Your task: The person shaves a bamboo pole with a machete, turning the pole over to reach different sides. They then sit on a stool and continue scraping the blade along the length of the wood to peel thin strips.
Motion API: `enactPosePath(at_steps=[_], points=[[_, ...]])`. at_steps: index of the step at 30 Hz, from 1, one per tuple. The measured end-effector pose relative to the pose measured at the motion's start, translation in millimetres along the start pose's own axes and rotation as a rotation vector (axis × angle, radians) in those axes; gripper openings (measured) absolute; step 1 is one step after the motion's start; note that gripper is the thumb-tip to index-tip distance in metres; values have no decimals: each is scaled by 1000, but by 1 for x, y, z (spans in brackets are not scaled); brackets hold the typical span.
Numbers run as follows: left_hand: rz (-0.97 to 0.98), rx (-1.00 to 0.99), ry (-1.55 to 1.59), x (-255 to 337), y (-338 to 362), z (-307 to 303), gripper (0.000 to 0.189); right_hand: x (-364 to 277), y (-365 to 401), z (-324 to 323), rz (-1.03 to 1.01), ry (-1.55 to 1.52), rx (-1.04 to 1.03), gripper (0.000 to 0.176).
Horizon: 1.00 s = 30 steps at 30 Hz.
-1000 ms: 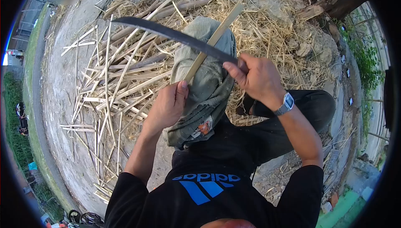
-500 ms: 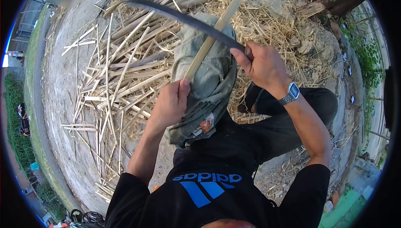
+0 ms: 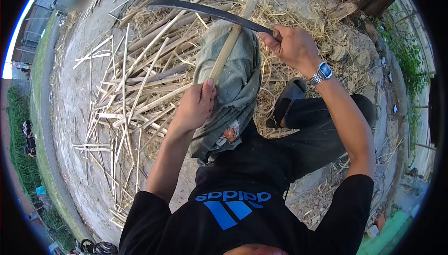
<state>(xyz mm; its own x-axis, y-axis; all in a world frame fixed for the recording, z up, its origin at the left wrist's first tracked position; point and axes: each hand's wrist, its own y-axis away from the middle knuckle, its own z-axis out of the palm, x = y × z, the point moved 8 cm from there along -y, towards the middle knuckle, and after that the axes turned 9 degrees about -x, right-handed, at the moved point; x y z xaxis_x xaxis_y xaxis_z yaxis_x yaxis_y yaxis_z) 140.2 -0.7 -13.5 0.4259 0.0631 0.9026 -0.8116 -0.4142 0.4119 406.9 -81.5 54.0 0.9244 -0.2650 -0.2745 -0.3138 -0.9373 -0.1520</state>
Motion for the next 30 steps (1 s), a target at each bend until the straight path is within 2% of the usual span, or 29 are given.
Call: enactPosePath(at_steps=[7, 9, 11, 13, 15, 17, 18, 19, 21, 23, 24, 26, 30], points=[[22, 41, 11, 9, -5, 1, 51, -25, 10, -11, 40, -1, 57, 73], [9, 17, 43, 6, -1, 4, 51, -38, 21, 2, -57, 21, -11, 73], [0, -3, 42, -1, -2, 4, 51, -15, 5, 1, -58, -3, -68, 75], [63, 43, 4, 6, 2, 6, 51, 23, -16, -14, 225, -79, -37, 68], [59, 55, -29, 9, 1, 3, 52, 14, -11, -24, 190, -106, 21, 65], [17, 31, -24, -3, -2, 1, 53, -16, 14, -21, 48, -100, -66, 64], [9, -2, -18, -4, -3, 0, 53, -16, 20, -5, -16, -26, 5, 75], [2, -6, -17, -3, -3, 0, 53, -8, 16, -4, -11, -29, -1, 75], [28, -18, -4, 0, 0, 0, 53, 34, 1, -11, 137, -65, 15, 75], [39, 36, -121, -12, 3, -5, 57, 103, -24, -19, 434, -180, 1, 74], [61, 86, -247, -10, 3, -12, 61, 121, -17, -24, 433, -184, 11, 74], [69, 87, -208, -8, 5, -18, 61, 144, -12, -40, 374, -145, 135, 75], [-46, 25, -92, -15, 16, -14, 62, 110, 43, -45, 388, -348, 91, 70]])
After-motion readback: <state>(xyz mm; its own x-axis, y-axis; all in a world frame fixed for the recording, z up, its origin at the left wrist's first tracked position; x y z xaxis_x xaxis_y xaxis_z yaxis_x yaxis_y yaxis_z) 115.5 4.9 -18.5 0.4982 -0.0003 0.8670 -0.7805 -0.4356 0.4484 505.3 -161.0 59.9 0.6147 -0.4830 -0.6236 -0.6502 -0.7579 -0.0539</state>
